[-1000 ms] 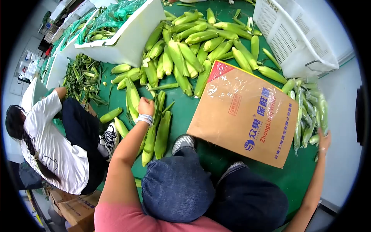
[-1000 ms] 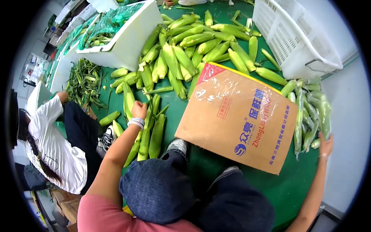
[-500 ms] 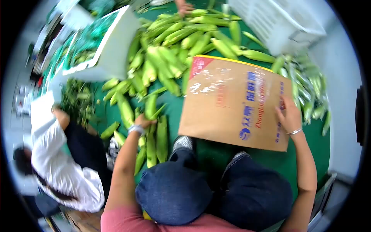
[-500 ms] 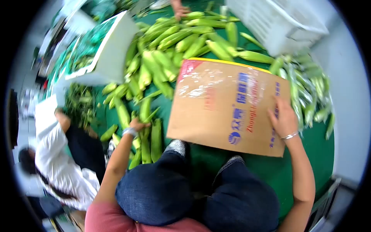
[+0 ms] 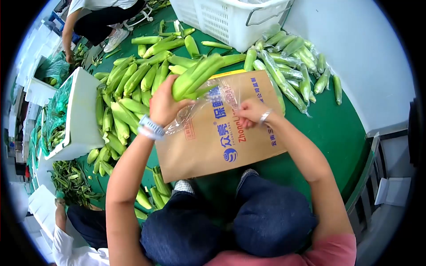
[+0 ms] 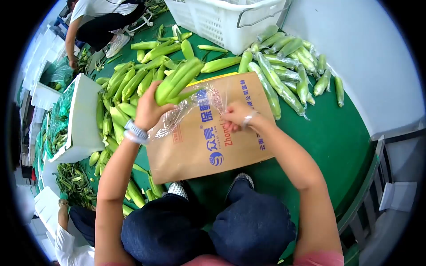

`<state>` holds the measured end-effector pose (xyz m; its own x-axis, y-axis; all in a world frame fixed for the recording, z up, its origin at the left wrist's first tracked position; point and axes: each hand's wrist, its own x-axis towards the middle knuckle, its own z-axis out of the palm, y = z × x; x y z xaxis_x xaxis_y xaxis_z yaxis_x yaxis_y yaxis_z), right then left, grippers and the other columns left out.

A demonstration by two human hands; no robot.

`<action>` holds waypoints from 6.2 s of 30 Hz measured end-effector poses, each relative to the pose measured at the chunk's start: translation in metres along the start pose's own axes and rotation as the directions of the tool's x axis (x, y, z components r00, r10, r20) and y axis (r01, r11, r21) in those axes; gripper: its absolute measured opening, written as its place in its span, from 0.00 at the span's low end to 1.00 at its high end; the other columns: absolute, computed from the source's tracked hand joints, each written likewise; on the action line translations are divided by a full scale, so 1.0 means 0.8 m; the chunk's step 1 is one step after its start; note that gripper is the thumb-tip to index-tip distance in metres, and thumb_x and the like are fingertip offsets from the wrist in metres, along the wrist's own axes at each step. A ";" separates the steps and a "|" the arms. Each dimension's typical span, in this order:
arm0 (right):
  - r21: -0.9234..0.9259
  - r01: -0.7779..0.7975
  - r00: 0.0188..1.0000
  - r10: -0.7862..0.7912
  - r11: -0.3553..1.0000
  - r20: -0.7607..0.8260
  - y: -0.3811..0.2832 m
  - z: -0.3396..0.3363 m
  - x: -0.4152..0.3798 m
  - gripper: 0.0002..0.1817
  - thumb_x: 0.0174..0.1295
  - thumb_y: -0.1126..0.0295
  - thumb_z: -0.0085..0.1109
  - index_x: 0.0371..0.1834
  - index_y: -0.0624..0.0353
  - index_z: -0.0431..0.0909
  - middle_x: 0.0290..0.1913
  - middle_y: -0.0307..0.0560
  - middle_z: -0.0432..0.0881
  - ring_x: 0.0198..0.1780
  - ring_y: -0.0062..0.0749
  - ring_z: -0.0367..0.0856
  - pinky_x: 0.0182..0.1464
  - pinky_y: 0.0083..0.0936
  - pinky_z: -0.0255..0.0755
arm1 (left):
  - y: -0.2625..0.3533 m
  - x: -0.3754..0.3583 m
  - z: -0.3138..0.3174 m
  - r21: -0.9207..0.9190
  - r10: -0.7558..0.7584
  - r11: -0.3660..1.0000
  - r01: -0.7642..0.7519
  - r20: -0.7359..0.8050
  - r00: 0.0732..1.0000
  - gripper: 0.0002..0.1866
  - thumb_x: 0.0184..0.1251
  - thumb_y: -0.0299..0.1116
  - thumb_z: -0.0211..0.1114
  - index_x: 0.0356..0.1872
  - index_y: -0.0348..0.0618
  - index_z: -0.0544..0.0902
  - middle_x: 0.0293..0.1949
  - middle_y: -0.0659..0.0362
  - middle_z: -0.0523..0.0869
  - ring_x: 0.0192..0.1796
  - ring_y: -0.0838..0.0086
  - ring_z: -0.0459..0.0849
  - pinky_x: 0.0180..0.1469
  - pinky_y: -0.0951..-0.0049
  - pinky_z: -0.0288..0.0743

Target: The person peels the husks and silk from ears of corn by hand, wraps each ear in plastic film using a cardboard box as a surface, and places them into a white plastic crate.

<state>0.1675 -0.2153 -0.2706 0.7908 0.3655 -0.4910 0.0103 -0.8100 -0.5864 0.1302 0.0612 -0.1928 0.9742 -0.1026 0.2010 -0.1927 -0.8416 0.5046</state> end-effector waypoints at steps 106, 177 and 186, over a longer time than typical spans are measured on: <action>0.473 -0.250 0.964 0.173 0.845 0.201 0.031 -0.036 -0.012 0.11 0.59 0.63 0.58 0.34 0.61 0.77 0.31 0.45 0.81 0.35 0.31 0.81 0.39 0.29 0.75 | -0.006 -0.019 -0.001 0.114 0.245 0.968 -0.224 -0.237 0.940 0.36 0.45 0.27 0.69 0.60 0.47 0.67 0.49 0.52 0.75 0.50 0.56 0.72 0.53 0.58 0.65; -0.143 0.658 0.734 -0.672 0.739 -0.097 -0.059 0.079 -0.058 0.29 0.54 0.55 0.61 0.50 0.68 0.69 0.49 0.62 0.73 0.52 0.55 0.71 0.58 0.39 0.64 | -0.041 -0.211 -0.068 -0.697 -0.143 0.066 0.714 0.701 0.699 0.27 0.56 0.44 0.64 0.51 0.36 0.70 0.42 0.49 0.79 0.40 0.61 0.81 0.41 0.62 0.78; 0.484 0.564 0.800 -0.588 0.669 -0.119 -0.141 0.132 -0.129 0.20 0.46 0.69 0.68 0.39 0.63 0.69 0.25 0.45 0.77 0.21 0.35 0.77 0.26 0.29 0.74 | 0.035 -0.144 -0.015 -0.918 -0.600 0.396 -0.016 -0.272 0.752 0.18 0.54 0.22 0.63 0.45 0.41 0.68 0.32 0.54 0.78 0.30 0.67 0.81 0.32 0.69 0.78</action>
<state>0.0201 -0.1128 -0.2219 0.6993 0.7142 0.0293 0.1571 -0.1136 -0.9810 0.0111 0.0556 -0.1914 0.8165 0.5721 0.0769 -0.1997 0.1549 0.9675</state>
